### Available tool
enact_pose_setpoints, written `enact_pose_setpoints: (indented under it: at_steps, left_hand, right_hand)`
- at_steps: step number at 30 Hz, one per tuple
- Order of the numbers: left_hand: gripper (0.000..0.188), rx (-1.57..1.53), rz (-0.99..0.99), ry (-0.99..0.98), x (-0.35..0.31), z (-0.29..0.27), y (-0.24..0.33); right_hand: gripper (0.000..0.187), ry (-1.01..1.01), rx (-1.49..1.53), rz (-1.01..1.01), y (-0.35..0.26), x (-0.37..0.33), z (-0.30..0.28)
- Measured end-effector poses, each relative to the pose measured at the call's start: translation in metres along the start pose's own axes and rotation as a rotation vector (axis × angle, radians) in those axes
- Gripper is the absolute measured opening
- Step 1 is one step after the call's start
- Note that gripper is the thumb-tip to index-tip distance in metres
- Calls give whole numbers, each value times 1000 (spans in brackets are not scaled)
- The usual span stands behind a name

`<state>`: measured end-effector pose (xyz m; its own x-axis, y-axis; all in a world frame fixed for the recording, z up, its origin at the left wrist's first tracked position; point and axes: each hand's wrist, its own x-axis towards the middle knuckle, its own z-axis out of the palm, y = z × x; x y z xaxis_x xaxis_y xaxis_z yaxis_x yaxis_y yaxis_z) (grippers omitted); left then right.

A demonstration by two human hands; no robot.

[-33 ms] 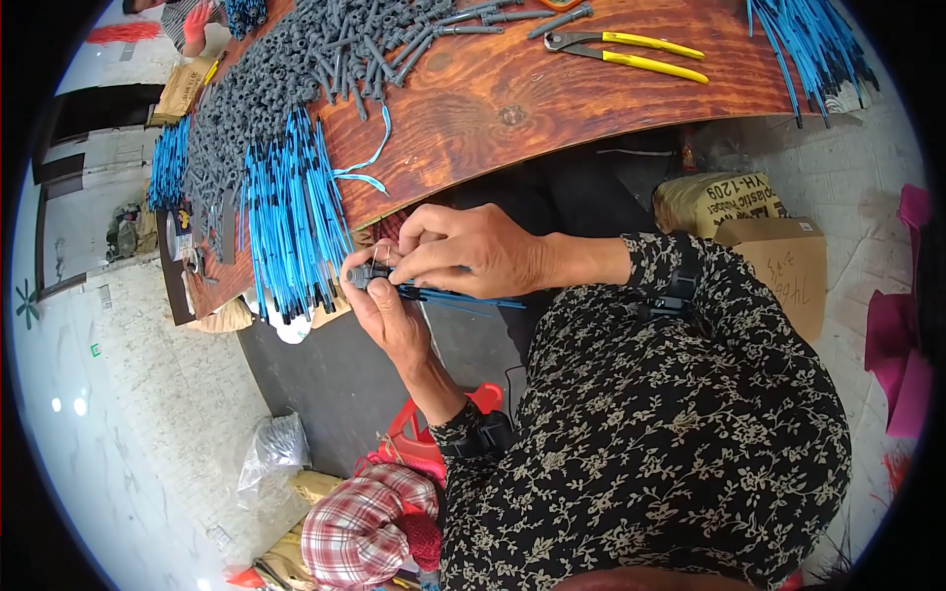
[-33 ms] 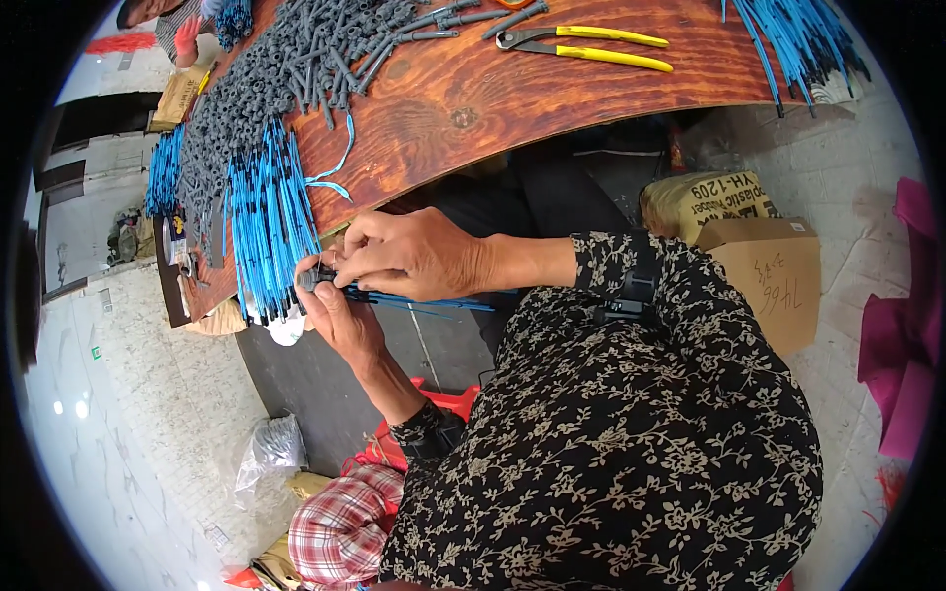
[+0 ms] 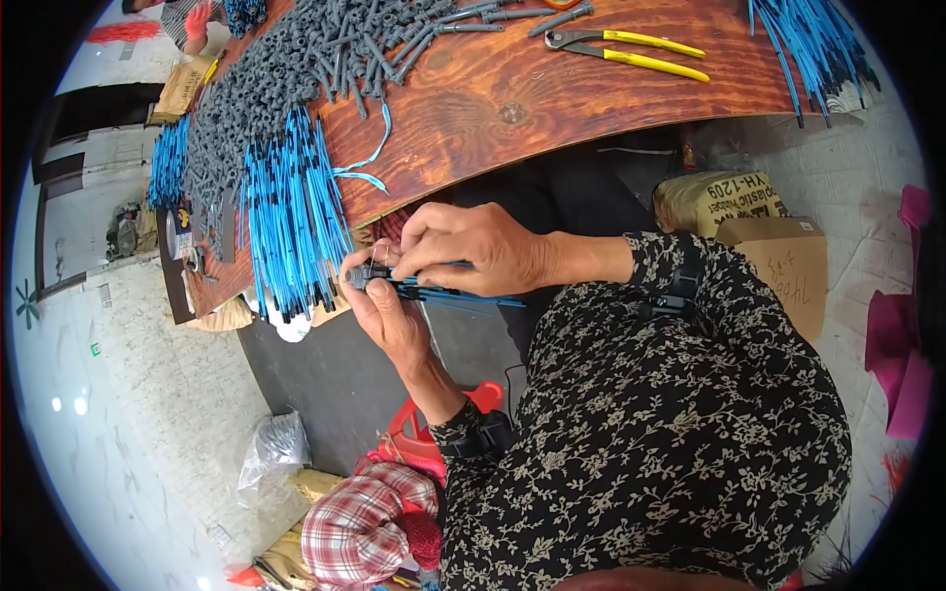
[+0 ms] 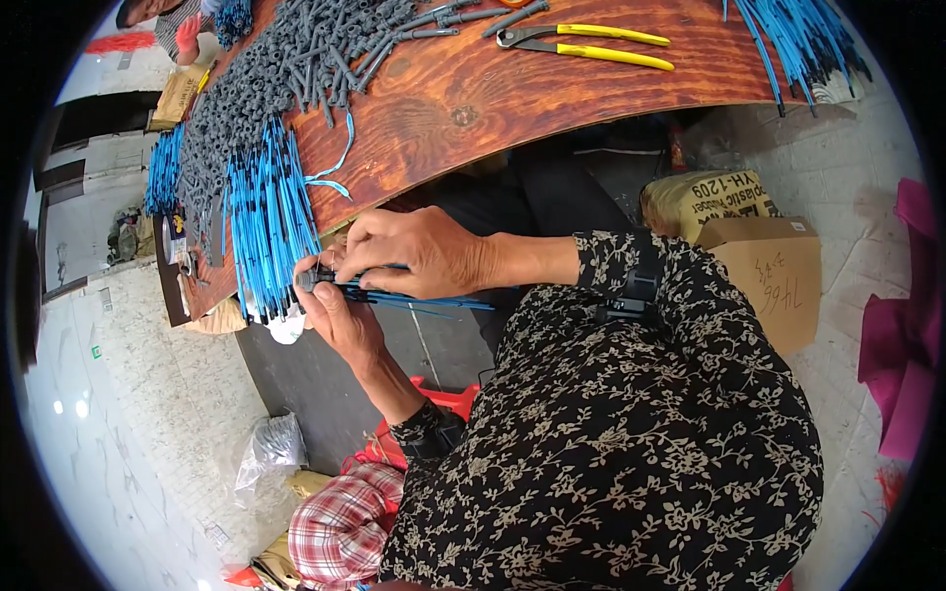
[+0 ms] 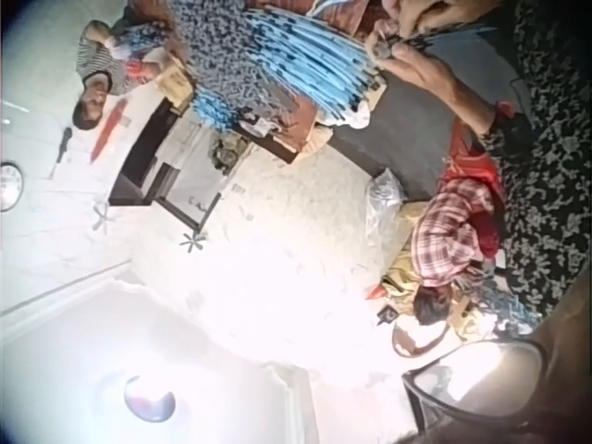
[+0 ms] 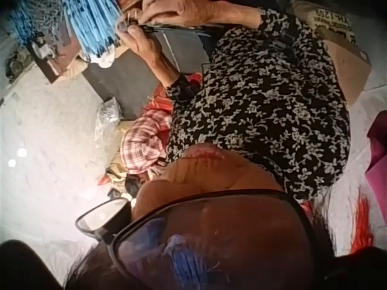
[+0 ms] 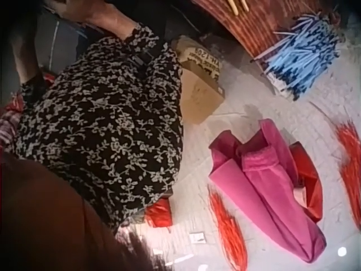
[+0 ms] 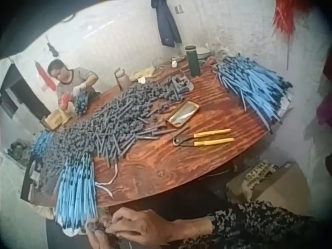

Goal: Assembling bunches of blue and grey wires into a plastic holder tool at a production workbench.

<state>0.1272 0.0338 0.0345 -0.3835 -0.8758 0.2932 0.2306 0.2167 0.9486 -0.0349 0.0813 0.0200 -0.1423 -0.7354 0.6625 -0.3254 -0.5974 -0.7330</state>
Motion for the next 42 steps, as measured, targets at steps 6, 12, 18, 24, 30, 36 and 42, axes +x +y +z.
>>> enact_pose_setpoints:
  at_steps: [6, 12, 18, 24, 30, 36, 42]
  left_hand:
    - [45, -61, 30, -25, 0, -4, -4]
    - [46, -34, 37, 0, 1, -2, -4]
    - [46, -31, 64, -31, 0, 0, -4]
    - [46, -51, 54, -11, 1, -4, -5]
    - [46, -58, 49, 6, 1, 0, -4]
    - [47, -6, 50, -24, 3, 3, -4]
    - [49, 58, 72, -44, 4, 5, -3]
  right_hand:
    - [17, -84, 201, 307, 7, -8, 7]
    - [18, -135, 239, 408, 4, -4, 9]
    - [21, -192, 447, 530, 22, -6, 13]
    - [22, -243, 590, 540, 23, -8, 15]
    - [20, -240, 590, 585, 19, -5, 14]
    - [19, -209, 480, 599, 18, -2, 12]
    - [18, -184, 306, 604, 10, 1, 11]
